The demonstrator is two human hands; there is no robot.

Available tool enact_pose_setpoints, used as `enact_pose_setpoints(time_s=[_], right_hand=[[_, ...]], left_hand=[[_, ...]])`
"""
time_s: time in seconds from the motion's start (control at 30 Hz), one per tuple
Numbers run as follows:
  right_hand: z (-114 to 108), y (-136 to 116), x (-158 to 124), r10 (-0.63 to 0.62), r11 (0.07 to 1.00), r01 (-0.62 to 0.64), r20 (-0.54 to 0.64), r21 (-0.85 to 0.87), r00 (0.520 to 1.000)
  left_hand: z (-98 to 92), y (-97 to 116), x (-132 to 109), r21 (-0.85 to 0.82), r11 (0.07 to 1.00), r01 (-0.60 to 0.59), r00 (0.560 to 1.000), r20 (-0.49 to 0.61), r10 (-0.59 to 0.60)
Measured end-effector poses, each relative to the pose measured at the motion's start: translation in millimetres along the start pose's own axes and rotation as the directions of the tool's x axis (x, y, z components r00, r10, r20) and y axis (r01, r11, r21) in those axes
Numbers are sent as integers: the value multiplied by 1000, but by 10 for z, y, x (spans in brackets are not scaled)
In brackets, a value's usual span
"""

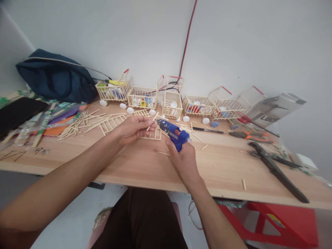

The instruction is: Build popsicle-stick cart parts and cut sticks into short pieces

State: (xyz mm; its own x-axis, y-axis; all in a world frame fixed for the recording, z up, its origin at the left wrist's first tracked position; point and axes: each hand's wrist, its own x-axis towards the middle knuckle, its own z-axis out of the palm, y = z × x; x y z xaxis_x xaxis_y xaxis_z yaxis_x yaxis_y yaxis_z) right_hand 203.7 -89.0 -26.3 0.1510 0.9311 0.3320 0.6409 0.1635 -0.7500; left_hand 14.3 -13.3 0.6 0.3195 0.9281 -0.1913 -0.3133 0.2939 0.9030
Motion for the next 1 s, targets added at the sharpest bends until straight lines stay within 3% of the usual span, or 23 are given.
enact_pose_setpoints(time_s=[1.0], right_hand=[[13,42,-4,14,1000,-13,-7,17,1000]], left_hand=[[-10,-7,1,3,1000,11,1000,13,-11]])
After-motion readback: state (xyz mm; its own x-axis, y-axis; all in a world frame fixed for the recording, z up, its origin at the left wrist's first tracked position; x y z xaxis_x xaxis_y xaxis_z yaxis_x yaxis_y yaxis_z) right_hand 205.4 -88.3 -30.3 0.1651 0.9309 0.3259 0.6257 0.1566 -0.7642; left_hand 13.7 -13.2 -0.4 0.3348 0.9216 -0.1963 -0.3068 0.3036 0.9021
